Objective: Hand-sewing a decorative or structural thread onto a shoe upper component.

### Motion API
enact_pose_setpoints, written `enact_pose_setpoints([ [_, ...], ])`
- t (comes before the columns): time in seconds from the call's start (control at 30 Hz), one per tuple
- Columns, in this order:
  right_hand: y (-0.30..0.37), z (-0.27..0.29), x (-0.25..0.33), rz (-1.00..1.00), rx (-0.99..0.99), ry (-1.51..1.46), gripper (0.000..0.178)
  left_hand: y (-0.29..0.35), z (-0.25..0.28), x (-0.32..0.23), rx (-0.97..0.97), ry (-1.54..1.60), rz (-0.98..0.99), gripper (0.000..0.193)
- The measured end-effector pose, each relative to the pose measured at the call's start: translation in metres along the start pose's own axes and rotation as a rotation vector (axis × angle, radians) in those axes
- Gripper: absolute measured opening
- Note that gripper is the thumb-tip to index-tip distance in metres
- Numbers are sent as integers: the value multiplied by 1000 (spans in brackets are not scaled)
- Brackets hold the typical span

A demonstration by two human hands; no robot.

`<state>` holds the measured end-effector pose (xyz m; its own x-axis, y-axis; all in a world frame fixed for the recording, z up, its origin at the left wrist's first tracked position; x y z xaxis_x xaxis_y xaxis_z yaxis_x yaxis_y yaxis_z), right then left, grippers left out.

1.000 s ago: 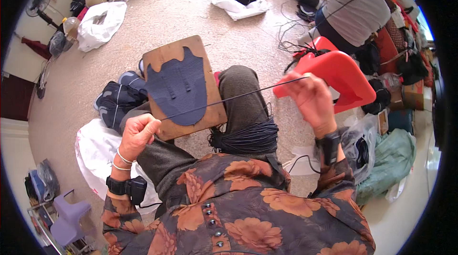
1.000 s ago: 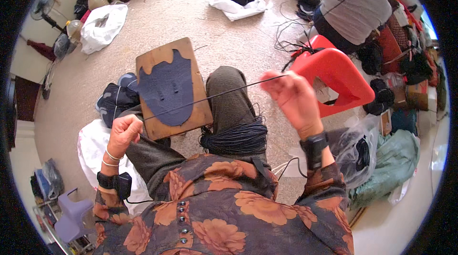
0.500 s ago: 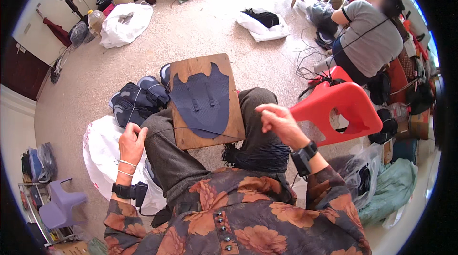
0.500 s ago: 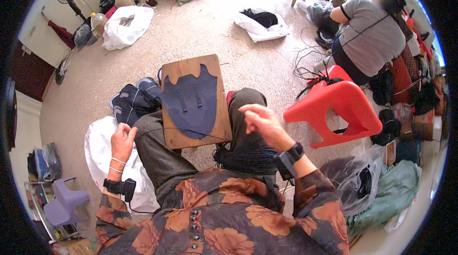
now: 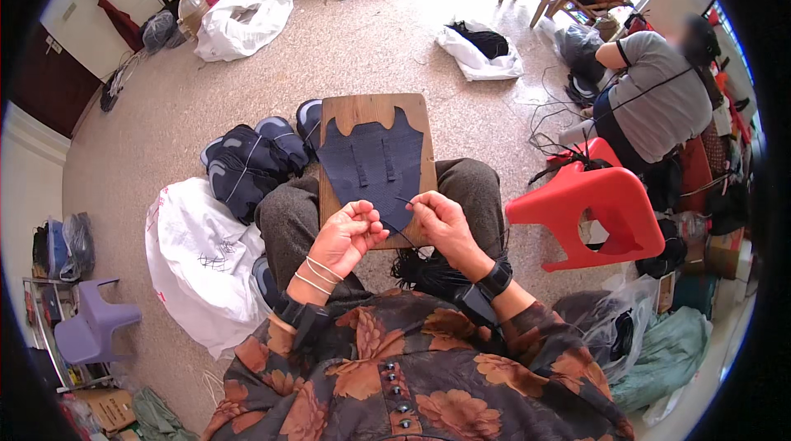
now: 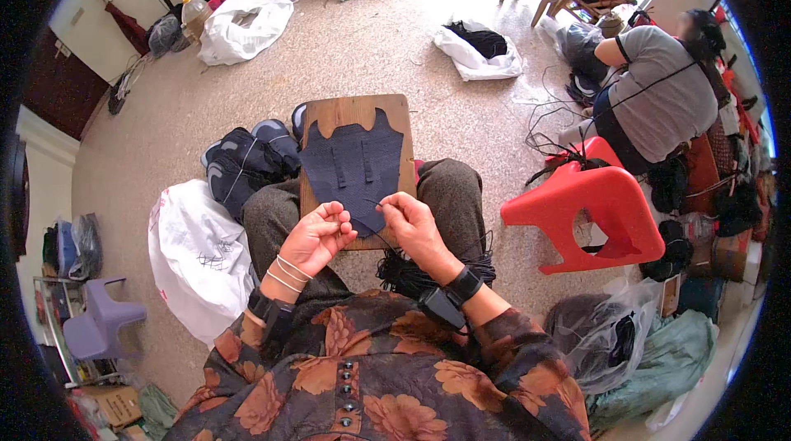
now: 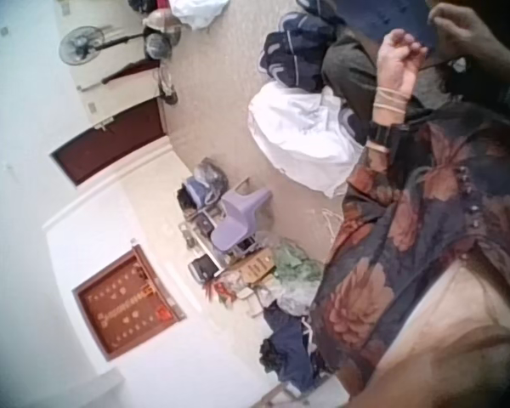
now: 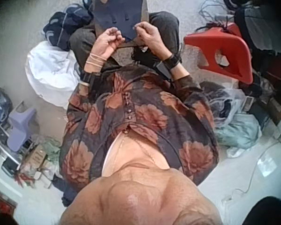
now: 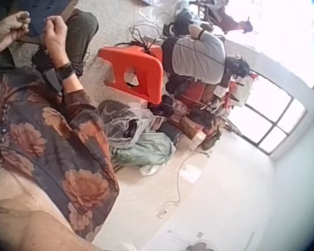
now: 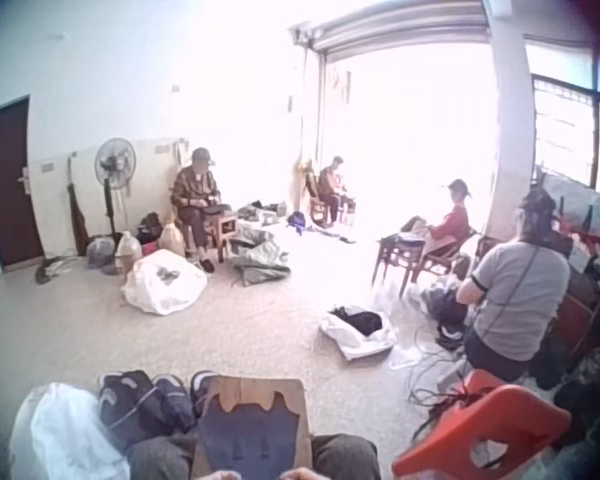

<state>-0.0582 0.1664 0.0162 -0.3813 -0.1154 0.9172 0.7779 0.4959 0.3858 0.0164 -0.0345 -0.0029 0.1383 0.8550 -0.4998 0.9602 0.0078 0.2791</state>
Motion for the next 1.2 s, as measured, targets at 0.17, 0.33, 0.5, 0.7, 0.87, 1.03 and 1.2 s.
enact_pose_setpoints([
  [0.17, 15, -23, 14, -101, 71, -34, 13, 1, -5, -1, -68, -39, -111, 22],
  [0.33, 4, -40, -14, 114, -32, 121, 13, -2, -16, 5, -100, -27, -178, 23],
  [0.5, -2, -45, -21, 99, -6, 112, 18, -6, -22, 13, -111, -157, -284, 27],
  [0.7, 1, -45, -21, -102, 42, -145, 17, -1, -32, 12, -148, -228, -345, 33],
  [0.87, 7, -42, -14, -242, 52, -282, 16, 2, -18, 6, -293, -212, -313, 22],
  [1.03, 8, -50, -15, -263, 87, -313, 15, 10, -29, 15, -223, -426, -253, 15],
  [1.2, 7, -46, -20, -17, 27, -93, 19, 10, -31, 11, -158, -637, -350, 14],
])
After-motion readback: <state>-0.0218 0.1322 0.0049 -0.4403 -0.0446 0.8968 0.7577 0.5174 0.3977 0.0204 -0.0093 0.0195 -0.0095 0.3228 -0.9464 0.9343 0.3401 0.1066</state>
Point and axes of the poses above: each hand's wrist, its own y-axis away from the middle knuckle, its own z-axis out of the back of the hand, x = y × z, the point moved 2 cm from there along -y, towards the middle knuckle, and after that the axes turned 12 degrees about -z, right-handed, at the moved point
